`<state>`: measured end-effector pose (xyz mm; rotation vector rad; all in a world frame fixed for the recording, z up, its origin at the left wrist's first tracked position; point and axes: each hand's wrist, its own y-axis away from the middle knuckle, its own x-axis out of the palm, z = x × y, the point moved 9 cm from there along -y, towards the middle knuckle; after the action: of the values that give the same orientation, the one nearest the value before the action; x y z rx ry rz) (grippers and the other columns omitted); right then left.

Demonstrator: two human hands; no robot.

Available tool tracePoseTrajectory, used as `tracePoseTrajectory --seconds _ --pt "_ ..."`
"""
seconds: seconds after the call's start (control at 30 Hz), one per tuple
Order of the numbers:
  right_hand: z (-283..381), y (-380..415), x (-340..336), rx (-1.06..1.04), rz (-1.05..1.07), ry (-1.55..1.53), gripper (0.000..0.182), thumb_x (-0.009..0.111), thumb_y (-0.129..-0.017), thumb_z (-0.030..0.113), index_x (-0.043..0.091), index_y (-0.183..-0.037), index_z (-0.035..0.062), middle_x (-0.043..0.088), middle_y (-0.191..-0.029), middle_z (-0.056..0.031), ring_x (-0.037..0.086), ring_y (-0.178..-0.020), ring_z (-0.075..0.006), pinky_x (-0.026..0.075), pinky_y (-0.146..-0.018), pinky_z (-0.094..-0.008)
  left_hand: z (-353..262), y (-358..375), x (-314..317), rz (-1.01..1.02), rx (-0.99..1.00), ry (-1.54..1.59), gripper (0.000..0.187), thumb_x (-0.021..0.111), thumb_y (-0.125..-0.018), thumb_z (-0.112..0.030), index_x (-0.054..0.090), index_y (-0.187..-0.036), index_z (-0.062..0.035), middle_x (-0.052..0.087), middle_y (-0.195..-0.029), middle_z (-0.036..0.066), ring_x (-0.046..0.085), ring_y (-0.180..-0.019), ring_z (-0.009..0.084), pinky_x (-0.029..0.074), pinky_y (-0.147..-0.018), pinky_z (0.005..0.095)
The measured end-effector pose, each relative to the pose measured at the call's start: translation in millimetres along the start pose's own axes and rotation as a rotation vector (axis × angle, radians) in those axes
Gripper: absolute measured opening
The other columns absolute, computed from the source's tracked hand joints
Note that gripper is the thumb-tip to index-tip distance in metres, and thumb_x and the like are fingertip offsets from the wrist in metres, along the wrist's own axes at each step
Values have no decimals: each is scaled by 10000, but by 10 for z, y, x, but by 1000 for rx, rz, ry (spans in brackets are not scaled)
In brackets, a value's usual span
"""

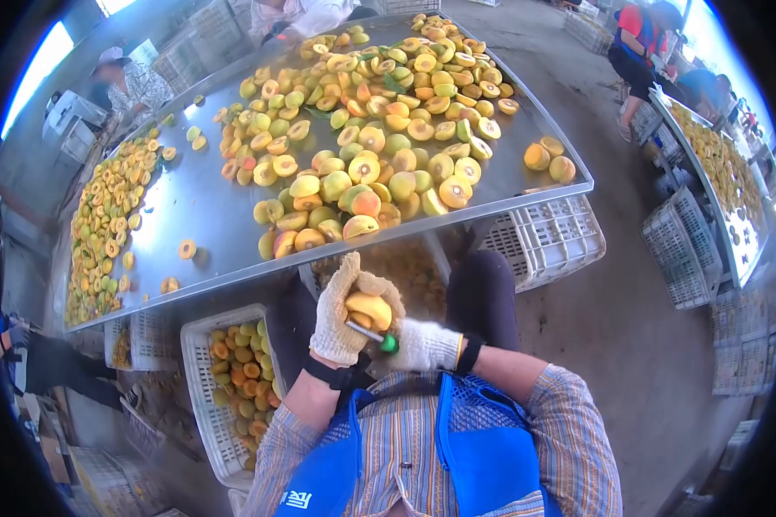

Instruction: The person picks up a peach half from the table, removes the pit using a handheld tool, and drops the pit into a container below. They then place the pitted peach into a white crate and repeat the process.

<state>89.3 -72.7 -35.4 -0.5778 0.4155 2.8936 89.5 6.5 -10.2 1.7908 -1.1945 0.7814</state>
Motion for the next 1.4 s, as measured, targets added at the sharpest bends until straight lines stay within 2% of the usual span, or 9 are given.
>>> tracePoseTrajectory --seconds 0.1,0.33,0.5,0.67,0.77,0.93,1.1,1.3,1.4 --pt "19 -16 347 -144 164 -422 202 716 -831 177 698 -993 57 697 -836 -66 655 -750 -160 530 -680 -330 20 56 178 402 -21 45 559 457 -1021 -500 637 -779 -30 649 -774 208 679 -730 357 568 -576 417" --pt "39 -117 223 144 279 -377 180 729 -806 164 757 -943 52 678 -687 -22 626 -602 -106 506 -575 -262 -588 41 -670 -270 324 84 570 416 -1002 -592 636 -950 -69 681 -898 142 685 -756 359 595 -632 494" --pt "-547 -327 -323 197 -112 481 265 600 -860 283 674 -994 66 699 -723 -153 702 -664 -321 542 -588 -447 -1277 773 -1382 -372 546 70 519 491 -989 -565 642 -914 -75 656 -859 128 652 -786 323 572 -661 407" --pt "-384 -263 -519 298 -178 432 304 612 -850 349 665 -1021 103 703 -840 -186 686 -808 -392 546 -739 -496 -2117 1622 -1137 -1260 1007 -1754 359 780 -831 -249 664 -1047 13 682 -1068 178 652 -973 355 537 -855 429" --pt "-379 -310 -367 278 -92 393 353 621 -852 345 674 -1101 101 706 -891 -200 688 -861 -389 541 -778 -487 -2040 857 -584 -798 1156 -2021 407 769 -815 -261 663 -1138 -38 665 -1147 172 623 -1064 377 490 -944 453" --pt "-339 -317 -249 333 7 418 479 639 -857 394 634 -1258 132 717 -953 -178 695 -897 -366 543 -802 -473 -1940 -558 -823 -653 268 -2376 390 646 -827 -370 696 -1128 -128 689 -1072 158 660 -1001 354 526 -882 456" --pt "-238 -263 -398 355 -117 309 552 648 -855 424 591 -1343 174 716 -968 -181 694 -906 -372 548 -798 -463 -2048 -477 -846 -678 199 -2217 359 674 -810 -342 723 -1050 -80 715 -999 184 686 -984 321 530 -880 429" --pt "-92 -143 -512 341 -207 214 509 662 -855 442 629 -1288 176 714 -908 -180 697 -869 -370 551 -782 -453 -2082 -102 -1332 -387 651 -500 242 635 -839 -7 647 -1078 33 687 -990 134 671 -926 186 554 -860 314" --pt "72 -102 -503 321 -207 178 507 662 -866 441 620 -1302 186 712 -860 -168 698 -842 -364 553 -775 -449 -1833 38 -985 -43 717 27 246 632 -873 -116 612 -1094 -8 655 -1104 177 663 -999 331 589 -861 506"
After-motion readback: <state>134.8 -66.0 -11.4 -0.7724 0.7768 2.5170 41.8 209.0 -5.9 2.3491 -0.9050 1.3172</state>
